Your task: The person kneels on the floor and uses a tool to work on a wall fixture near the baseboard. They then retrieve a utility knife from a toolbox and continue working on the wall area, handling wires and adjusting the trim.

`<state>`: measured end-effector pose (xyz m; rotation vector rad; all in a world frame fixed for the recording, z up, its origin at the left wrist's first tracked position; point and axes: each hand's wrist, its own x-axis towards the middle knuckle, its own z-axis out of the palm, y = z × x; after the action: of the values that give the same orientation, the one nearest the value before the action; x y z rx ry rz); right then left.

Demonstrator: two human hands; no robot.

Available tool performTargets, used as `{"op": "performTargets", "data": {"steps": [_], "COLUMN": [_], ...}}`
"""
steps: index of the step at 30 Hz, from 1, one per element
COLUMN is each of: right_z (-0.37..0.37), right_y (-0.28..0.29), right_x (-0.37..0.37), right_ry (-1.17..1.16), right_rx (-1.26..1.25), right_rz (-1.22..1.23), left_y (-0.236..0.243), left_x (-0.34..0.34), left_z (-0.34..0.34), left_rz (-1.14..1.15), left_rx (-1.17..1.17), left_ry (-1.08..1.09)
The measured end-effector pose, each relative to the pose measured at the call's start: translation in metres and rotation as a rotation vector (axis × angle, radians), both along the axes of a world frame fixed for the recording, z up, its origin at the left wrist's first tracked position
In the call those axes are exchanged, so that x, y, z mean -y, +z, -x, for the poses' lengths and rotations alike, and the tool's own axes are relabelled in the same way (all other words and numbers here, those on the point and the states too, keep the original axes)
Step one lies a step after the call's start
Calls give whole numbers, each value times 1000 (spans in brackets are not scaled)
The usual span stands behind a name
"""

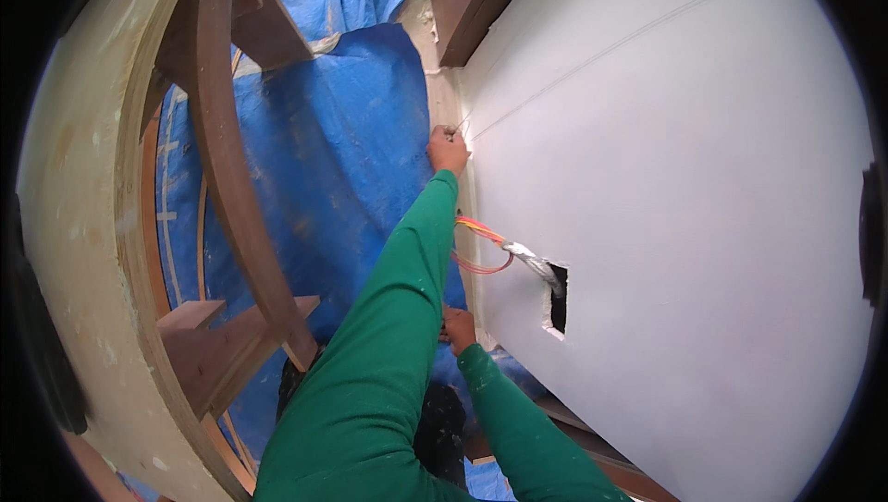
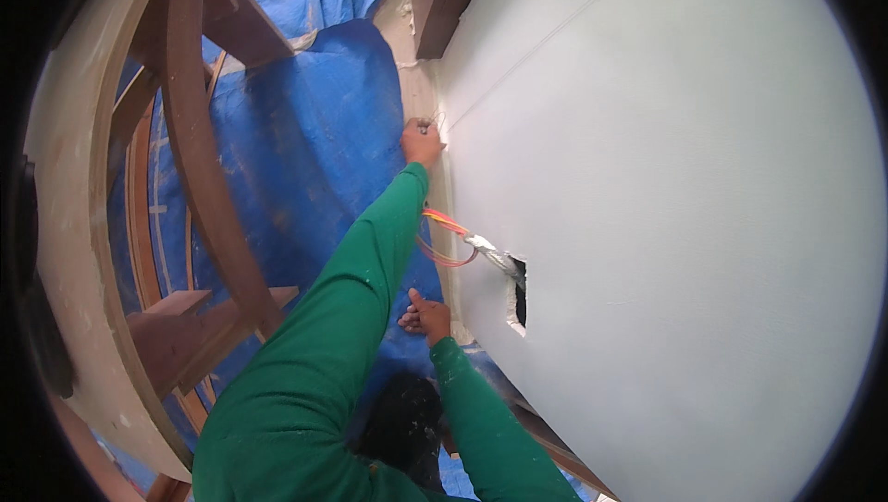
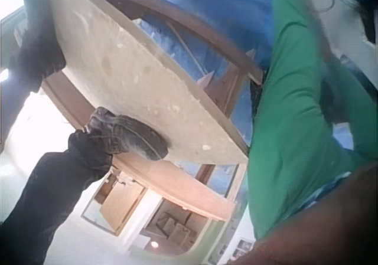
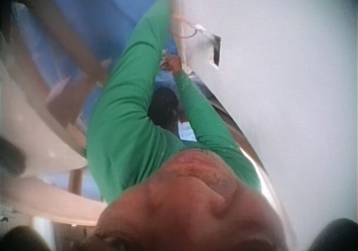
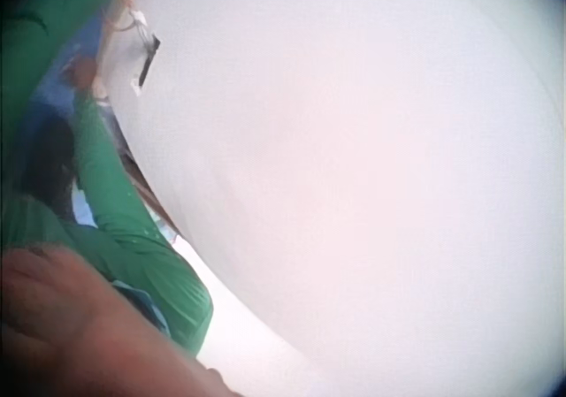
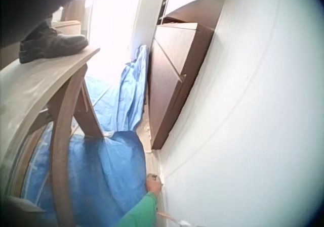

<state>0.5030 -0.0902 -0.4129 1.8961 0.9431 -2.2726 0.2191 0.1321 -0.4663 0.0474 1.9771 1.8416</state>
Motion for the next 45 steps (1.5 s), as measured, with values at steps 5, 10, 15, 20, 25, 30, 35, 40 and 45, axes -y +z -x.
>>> {"op": "performTargets", "data": {"steps": [5,10,15,20,25,30,35,40,45], "right_z": [12,5,5,4,4,2,-27,-47,-74], "right_y": [9,0,2,4,2,-13,-13,67,99], "right_x": [1,-2,0,6,10,22,41,90,138], "right_ry": [15,0,-11,-13,-25,-51,231,452,395], "right_rx": [86,85,84,24,31,-7,-32,220,298], "right_rz": [36,38,70,77,25,-110,-546,-1042,-1015], "left_y": [-2,65,134,173,203,228,230,269,306], "left_x": [10,35,96,175,242,306,363,400,418], "left_z": [27,29,20,-14,-64,-97,-123,-160,-195], "left_rz": [-221,-523,-530,-478,-376,-314,-293,-342,-521], "left_rx": [330,437,261,210,167,-19,-20,55,145], "left_ry": [-32,-166,-221,-135,-21,-54,-192,-345,-460]}}
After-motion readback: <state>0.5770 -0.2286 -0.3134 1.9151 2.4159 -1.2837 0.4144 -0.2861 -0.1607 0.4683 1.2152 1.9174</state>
